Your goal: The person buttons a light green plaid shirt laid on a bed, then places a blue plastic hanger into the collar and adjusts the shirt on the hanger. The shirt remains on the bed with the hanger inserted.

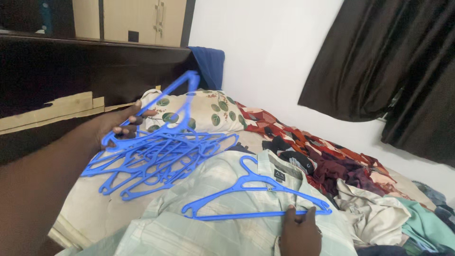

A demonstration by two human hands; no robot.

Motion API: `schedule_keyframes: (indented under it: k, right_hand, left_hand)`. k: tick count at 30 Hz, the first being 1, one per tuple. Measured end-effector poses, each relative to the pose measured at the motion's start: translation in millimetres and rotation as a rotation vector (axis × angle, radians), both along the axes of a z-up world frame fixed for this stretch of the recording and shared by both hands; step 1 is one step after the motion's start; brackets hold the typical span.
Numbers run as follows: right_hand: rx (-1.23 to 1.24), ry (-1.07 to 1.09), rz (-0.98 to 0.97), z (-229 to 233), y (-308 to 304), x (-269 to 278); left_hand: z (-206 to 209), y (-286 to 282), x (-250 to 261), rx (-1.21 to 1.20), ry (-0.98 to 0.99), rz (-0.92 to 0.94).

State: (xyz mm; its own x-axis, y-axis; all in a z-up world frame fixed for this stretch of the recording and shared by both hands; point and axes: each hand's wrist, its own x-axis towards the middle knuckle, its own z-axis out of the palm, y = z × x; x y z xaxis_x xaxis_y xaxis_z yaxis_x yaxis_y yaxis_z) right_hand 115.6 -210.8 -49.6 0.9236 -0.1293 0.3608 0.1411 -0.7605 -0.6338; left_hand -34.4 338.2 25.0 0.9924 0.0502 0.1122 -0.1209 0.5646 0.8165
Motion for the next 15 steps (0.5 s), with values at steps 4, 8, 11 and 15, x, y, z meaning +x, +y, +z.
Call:
schedule_keyframes:
  k: [4, 8, 11, 15]
  right_hand:
    - [0.005, -0.024, 0.001, 0.1, -0.7, -2.4]
    - [0.040, -0.034, -0.009, 2.6, 2.6, -9.2]
    - [0.031, -0.049, -0.049, 3.1, 5.2, -12.9]
    - [0.000, -0.091, -0.024, 4.9, 4.7, -14.3]
  left_hand:
    - [-55.2, -3.6, 5.6, 0.236, 0.380, 0.727]
    - [-136.7, -1.7, 21.4, 0.683, 0.867, 0.582]
    - [-188.4, -12.0, 17.8, 0.542, 0.771, 0.638]
    - [-224.9, -5.2, 16.7, 0.878, 0.745, 0.696]
